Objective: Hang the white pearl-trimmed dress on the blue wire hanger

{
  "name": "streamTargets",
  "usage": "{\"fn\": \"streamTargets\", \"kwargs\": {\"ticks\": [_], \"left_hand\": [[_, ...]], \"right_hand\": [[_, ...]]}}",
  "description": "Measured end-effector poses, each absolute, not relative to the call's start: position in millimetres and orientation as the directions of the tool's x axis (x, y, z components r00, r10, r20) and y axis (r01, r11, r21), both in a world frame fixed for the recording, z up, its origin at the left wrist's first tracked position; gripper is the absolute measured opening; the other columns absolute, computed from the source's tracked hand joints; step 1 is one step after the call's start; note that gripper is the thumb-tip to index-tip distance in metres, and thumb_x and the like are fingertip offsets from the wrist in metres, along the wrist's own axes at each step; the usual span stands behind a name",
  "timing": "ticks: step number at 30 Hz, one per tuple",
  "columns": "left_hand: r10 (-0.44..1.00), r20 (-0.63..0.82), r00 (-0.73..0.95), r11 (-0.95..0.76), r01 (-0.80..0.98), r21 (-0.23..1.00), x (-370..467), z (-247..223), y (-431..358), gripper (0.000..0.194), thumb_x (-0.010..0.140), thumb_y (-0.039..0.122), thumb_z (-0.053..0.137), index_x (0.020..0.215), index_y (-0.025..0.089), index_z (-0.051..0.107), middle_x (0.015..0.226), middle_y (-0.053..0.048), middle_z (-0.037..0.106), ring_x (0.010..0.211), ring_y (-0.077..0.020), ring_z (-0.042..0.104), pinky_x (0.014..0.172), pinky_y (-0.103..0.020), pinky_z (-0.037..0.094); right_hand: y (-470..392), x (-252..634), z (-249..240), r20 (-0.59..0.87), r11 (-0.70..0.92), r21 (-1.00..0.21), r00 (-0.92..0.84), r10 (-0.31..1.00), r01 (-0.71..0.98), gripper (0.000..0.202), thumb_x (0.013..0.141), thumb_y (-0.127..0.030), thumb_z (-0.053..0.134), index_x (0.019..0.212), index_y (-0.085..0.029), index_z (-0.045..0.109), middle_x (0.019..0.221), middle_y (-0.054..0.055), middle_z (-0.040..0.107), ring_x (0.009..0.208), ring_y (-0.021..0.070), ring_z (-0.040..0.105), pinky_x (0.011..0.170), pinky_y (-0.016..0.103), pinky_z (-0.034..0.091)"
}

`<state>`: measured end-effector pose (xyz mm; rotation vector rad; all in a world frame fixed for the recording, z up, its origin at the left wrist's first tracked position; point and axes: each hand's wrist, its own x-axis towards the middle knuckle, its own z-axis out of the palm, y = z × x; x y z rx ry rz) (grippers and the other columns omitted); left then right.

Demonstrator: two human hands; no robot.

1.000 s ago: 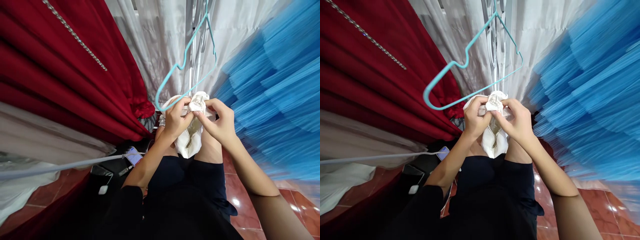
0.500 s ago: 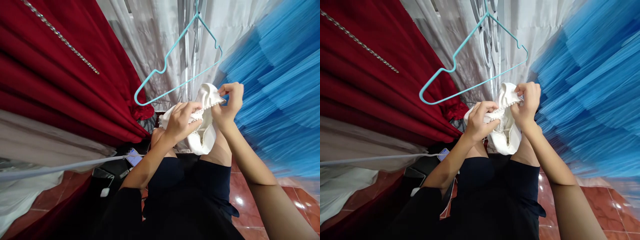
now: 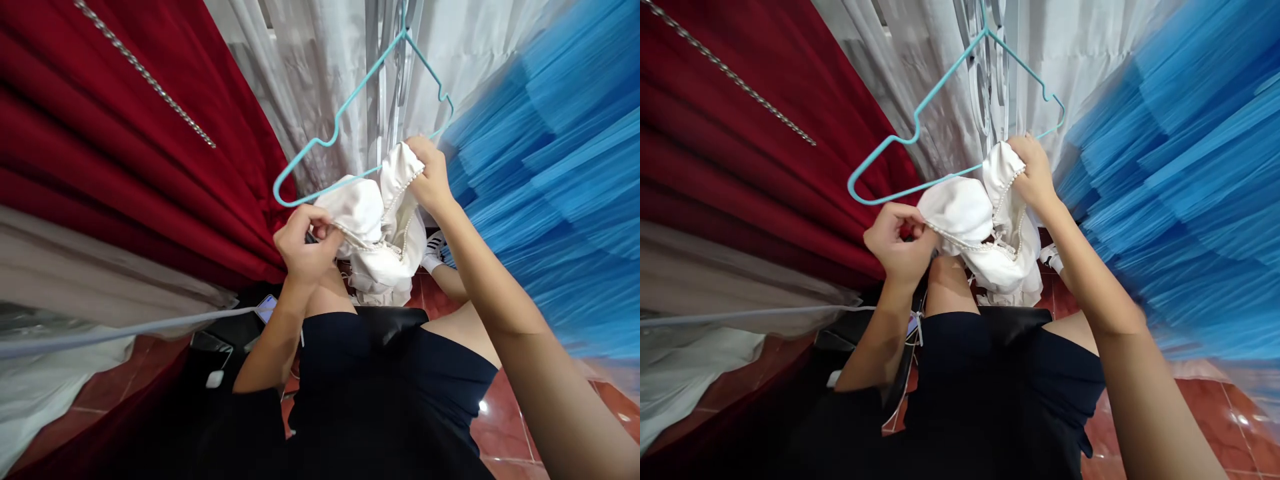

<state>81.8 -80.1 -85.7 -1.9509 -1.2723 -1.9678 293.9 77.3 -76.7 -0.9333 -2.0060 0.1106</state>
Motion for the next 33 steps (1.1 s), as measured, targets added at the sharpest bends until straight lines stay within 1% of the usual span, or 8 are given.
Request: {"fn": "streamTargets", "kwargs": {"ticks": [4, 8, 12, 16, 22, 25, 27, 33], "left_hand": [[0.544, 0.743, -0.391, -0.585, 0.457, 0.669, 57, -91, -74, 0.015, 0.076, 0.017, 0.062, 0.079, 0.019, 0.047, 0.071, 0.004, 0.046, 0.057, -0.009, 0.043, 0.051, -0.021, 0.033], [0.504, 0.685, -0.526, -0.565, 0.399, 0.722, 25, -94, -55, 0.018, 0.073, 0.021, 0.058, 0.084, 0.019, 0.044, 0.077, 0.001, 0.044, 0.063, -0.0107, 0.046, 0.056, -0.025, 0.036], [0.539, 0.653, -0.533, -0.524, 0.394, 0.755, -10, -93, -30, 0.032, 0.078, 0.036, 0.07, 0.082, 0.021, 0.042, 0.06, 0.005, 0.033, 0.049, -0.0082, 0.034, 0.048, -0.024, 0.024], [0.522, 0.741, -0.422, -0.507, 0.545, 0.668, -34, -69, -5, 0.035, 0.083, 0.04, 0.074, 0.087, 0.021, 0.045, 0.068, 0.004, 0.042, 0.053, -0.008, 0.041, 0.049, -0.024, 0.032], [0.206, 0.965, -0.162, -0.564, 0.786, 0.253, -19, -11, 14, 0.036, 0.068, -0.001, 0.066, 0.094, 0.019, 0.053, 0.094, 0.004, 0.051, 0.052, -0.0022, 0.037, 0.041, -0.022, 0.027], [0.252, 0.967, -0.026, -0.582, 0.794, 0.174, 16, 5, 11, 0.049, 0.062, -0.015, 0.058, 0.096, 0.02, 0.052, 0.091, 0.004, 0.05, 0.056, -0.0036, 0.048, 0.05, -0.022, 0.04], [0.363, 0.929, -0.072, -0.537, 0.798, 0.272, 41, 8, 6, 0.049, 0.071, -0.014, 0.06, 0.101, 0.023, 0.053, 0.094, 0.001, 0.052, 0.078, -0.0107, 0.058, 0.053, -0.023, 0.043], [0.357, 0.934, 0.023, -0.667, 0.706, 0.237, 101, -13, -22, 0.028, 0.081, 0.003, 0.066, 0.099, 0.02, 0.055, 0.101, -0.005, 0.053, 0.097, -0.0209, 0.054, 0.084, -0.032, 0.048]], "right_hand": [[70, 296, -81, 0.695, 0.631, -0.41, -0.222, 0.684, 0.659, 0.054, 0.097, -0.062, 0.03, 0.073, -0.019, 0.053, 0.076, 0.006, 0.057, 0.085, 0.0228, 0.055, 0.094, 0.051, 0.043], [55, 306, -78, 0.758, 0.61, -0.332, -0.182, 0.626, 0.719, 0.048, 0.097, -0.056, 0.037, 0.071, -0.019, 0.053, 0.071, 0.005, 0.053, 0.081, 0.0218, 0.054, 0.094, 0.052, 0.042], [44, 311, -78, 0.793, 0.604, -0.29, -0.167, 0.586, 0.742, 0.042, 0.097, -0.052, 0.043, 0.073, -0.02, 0.057, 0.069, 0.004, 0.053, 0.079, 0.0212, 0.054, 0.093, 0.052, 0.043], [32, 305, -77, 0.786, 0.608, -0.32, -0.154, 0.598, 0.727, 0.039, 0.097, -0.051, 0.045, 0.075, -0.021, 0.058, 0.07, 0.004, 0.054, 0.08, 0.0214, 0.054, 0.094, 0.051, 0.043], [18, 295, -74, 0.751, 0.569, -0.355, -0.137, 0.646, 0.742, 0.022, 0.094, -0.033, 0.051, 0.076, -0.021, 0.057, 0.074, 0.004, 0.054, 0.089, 0.0235, 0.055, 0.098, 0.051, 0.039], [16, 290, -76, 0.75, 0.559, -0.362, -0.123, 0.65, 0.746, 0.018, 0.093, -0.028, 0.051, 0.077, -0.021, 0.057, 0.074, 0.004, 0.053, 0.09, 0.0233, 0.055, 0.098, 0.051, 0.039], [15, 288, -79, 0.76, 0.562, -0.361, -0.115, 0.64, 0.744, 0.016, 0.093, -0.026, 0.051, 0.078, -0.021, 0.057, 0.075, 0.004, 0.053, 0.089, 0.0229, 0.055, 0.097, 0.052, 0.039], [7, 287, -78, 0.77, 0.578, -0.339, -0.134, 0.623, 0.742, 0.016, 0.092, -0.03, 0.051, 0.08, -0.02, 0.056, 0.076, 0.003, 0.054, 0.088, 0.0227, 0.055, 0.097, 0.051, 0.039]]}}
